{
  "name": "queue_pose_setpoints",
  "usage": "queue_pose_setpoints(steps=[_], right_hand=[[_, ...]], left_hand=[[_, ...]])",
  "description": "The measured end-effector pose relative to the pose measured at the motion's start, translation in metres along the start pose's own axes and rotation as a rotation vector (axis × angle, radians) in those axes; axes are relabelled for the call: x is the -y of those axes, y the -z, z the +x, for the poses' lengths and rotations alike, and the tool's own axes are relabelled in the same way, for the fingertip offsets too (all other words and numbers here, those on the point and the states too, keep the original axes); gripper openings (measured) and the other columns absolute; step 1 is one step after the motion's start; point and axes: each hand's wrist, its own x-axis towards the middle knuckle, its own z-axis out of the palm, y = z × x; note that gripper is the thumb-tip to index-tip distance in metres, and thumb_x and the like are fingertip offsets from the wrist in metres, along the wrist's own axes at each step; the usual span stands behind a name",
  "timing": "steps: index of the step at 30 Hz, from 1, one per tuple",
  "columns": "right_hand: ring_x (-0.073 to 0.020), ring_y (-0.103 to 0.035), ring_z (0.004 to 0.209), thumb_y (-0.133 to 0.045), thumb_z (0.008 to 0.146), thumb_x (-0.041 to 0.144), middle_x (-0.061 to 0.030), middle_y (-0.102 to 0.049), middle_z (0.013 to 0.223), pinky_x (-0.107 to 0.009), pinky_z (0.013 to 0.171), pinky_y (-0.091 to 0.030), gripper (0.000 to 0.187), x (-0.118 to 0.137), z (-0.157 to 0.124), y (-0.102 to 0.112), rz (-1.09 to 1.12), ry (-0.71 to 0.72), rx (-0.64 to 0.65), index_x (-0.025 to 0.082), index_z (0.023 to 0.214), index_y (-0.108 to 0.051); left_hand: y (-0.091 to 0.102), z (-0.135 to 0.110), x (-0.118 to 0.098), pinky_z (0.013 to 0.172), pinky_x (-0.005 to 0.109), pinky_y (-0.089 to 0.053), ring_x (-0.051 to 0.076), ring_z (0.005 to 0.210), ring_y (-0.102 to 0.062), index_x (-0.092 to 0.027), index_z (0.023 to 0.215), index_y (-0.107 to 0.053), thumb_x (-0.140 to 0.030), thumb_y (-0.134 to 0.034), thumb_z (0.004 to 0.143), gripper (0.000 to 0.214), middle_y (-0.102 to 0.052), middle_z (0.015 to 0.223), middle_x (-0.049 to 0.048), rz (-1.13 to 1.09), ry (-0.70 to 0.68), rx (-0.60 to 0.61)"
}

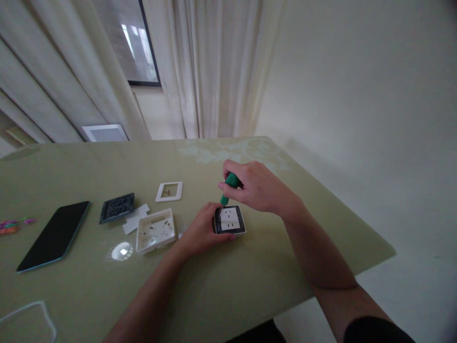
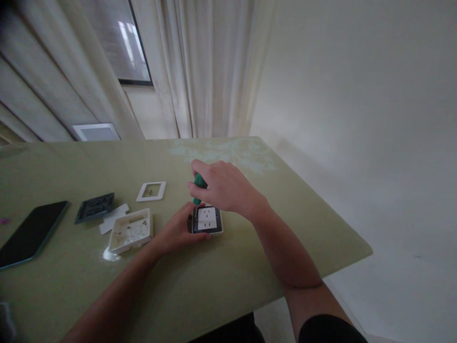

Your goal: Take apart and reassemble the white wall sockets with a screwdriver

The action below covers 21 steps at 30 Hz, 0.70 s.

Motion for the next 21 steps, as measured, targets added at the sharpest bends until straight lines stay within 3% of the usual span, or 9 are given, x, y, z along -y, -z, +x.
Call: queue_pose_setpoints(steps=[6, 16, 21], right_hand=[[-0.0141, -0.052, 0.067, -0.065, 0.096, 0.033, 0.0007, -0.065, 0.076, -0.029, 0.066, -0.029, 0.012, -0.0046, 0.0005, 0.0007, 0.021, -0.005, -0.023, 0.022, 0.096, -0.062], [-0.0142, -0.053, 0.072, -0.064, 0.092, 0.025, 0.0005, -0.068, 0.086, -0.028, 0.068, -0.030, 0.008, 0.0001, 0.0006, -0.0029, 0.073, 0.085, -0.003, 0.022, 0.095, -0.058], [-0.0146, -0.052, 0.072, -0.064, 0.089, 0.024, 0.0001, -0.068, 0.085, -0.028, 0.068, -0.030, 0.009, -0.0017, 0.0030, -0.0052, 0.049, 0.051, -0.030, 0.022, 0.095, -0.058]], left_hand=[[-0.0001, -0.0009, 0.0008, 0.103, 0.050, -0.054, 0.033, 0.121, -0.063, -0.024, 0.137, -0.052, -0.042, -0.093, 0.072, 0.078, -0.063, 0.132, 0.0099, 0.003, -0.010, 0.010], [-0.0009, -0.0002, 0.0011, 0.097, 0.047, -0.056, 0.032, 0.114, -0.065, -0.024, 0.126, -0.058, -0.042, -0.091, 0.073, 0.065, -0.065, 0.124, 0.0079, 0.011, -0.027, -0.002], [-0.0004, -0.0006, -0.0009, 0.099, 0.050, -0.055, 0.033, 0.116, -0.065, -0.025, 0.131, -0.056, -0.041, -0.091, 0.072, 0.071, -0.065, 0.126, 0.0084, 0.014, -0.004, 0.003]])
